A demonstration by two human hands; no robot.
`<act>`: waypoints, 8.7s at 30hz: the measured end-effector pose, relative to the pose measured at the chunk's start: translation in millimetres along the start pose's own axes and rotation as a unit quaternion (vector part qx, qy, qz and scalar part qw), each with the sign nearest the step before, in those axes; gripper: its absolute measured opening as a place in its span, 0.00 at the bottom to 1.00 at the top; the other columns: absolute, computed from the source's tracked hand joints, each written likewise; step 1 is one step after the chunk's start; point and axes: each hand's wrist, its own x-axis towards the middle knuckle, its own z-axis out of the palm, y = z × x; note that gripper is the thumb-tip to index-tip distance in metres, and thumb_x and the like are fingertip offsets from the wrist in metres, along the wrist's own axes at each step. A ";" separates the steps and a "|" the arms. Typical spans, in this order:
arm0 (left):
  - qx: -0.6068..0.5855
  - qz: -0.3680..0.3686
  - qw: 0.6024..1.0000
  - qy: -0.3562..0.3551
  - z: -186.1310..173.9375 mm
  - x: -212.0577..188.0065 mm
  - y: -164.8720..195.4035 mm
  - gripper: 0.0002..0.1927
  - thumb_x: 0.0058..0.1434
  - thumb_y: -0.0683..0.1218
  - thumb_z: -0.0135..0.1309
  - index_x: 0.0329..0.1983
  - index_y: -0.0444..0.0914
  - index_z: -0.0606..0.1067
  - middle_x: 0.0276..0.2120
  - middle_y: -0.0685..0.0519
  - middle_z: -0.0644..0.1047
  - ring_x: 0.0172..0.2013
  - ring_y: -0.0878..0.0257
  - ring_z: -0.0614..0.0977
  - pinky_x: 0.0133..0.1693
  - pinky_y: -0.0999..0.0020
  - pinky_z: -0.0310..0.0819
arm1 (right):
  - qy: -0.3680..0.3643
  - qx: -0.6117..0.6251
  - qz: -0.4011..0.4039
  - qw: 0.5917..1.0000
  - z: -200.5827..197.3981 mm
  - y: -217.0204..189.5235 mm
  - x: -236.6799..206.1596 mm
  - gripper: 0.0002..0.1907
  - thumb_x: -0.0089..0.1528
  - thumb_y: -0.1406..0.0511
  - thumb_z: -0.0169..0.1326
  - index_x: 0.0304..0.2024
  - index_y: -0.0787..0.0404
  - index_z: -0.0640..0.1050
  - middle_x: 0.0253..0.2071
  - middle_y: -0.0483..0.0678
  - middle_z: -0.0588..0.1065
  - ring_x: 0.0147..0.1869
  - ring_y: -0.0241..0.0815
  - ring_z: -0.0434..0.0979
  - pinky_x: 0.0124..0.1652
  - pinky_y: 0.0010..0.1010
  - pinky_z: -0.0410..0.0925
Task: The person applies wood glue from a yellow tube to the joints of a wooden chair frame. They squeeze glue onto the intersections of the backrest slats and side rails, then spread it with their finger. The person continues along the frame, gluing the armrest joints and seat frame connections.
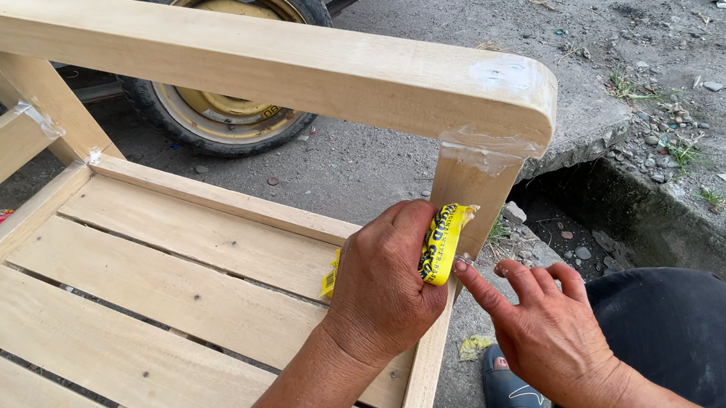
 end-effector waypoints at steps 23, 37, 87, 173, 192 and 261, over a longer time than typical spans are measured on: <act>-0.020 -0.082 0.995 -0.043 -20.2 16.6 9.7 0.14 0.65 0.51 0.59 0.34 0.36 0.72 0.27 0.44 0.79 0.31 0.49 0.85 0.29 0.56 0.76 | -0.094 0.932 0.020 0.350 -44.4 -2.2 -1.0 0.39 0.56 0.75 0.53 0.71 0.64 0.66 0.40 0.52 0.74 0.32 0.41 0.68 0.37 0.33 0.65; -0.030 -0.097 0.994 -0.048 -18.8 12.8 7.1 0.12 0.65 0.49 0.58 0.34 0.35 0.76 0.24 0.45 0.79 0.26 0.54 0.86 0.25 0.60 0.75 | -0.123 0.962 0.042 0.240 -50.5 -3.6 4.3 0.42 0.54 0.72 0.55 0.72 0.62 0.61 0.38 0.51 0.76 0.32 0.40 0.72 0.43 0.40 0.64; -0.027 -0.077 0.996 0.026 -14.1 8.4 0.6 0.12 0.67 0.49 0.56 0.38 0.34 0.77 0.24 0.46 0.80 0.24 0.60 0.86 0.23 0.65 0.76 | 0.144 0.118 -0.037 0.982 -63.7 7.7 16.5 0.43 0.56 0.66 0.57 0.74 0.43 0.64 0.31 0.44 0.71 0.29 0.43 0.75 0.32 0.39 0.68; -0.023 -0.091 0.995 0.018 -13.6 9.7 9.3 0.11 0.66 0.49 0.58 0.37 0.35 0.77 0.26 0.45 0.81 0.27 0.55 0.86 0.26 0.60 0.76 | 0.048 0.551 0.199 0.809 31.3 -41.0 -2.3 0.52 0.51 0.74 0.56 0.78 0.51 0.57 0.63 0.50 0.63 0.50 0.42 0.73 0.39 0.34 0.75; -0.026 -0.092 0.995 0.022 -17.5 11.4 6.2 0.12 0.66 0.49 0.58 0.37 0.35 0.77 0.26 0.45 0.81 0.26 0.57 0.86 0.25 0.62 0.76 | 0.085 0.097 0.048 0.990 49.0 -38.6 -5.9 0.50 0.50 0.70 0.56 0.74 0.63 0.55 0.65 0.60 0.61 0.62 0.54 0.68 0.58 0.54 0.55; -0.283 -0.236 0.930 0.008 -27.6 16.3 39.0 0.23 0.72 0.59 0.44 0.41 0.34 0.75 0.31 0.49 0.78 0.33 0.63 0.80 0.35 0.66 0.78 | 0.144 0.633 -0.064 0.758 -37.0 -54.0 9.2 0.39 0.68 0.61 0.53 0.75 0.70 0.54 0.72 0.63 0.62 0.77 0.58 0.63 0.68 0.42 0.57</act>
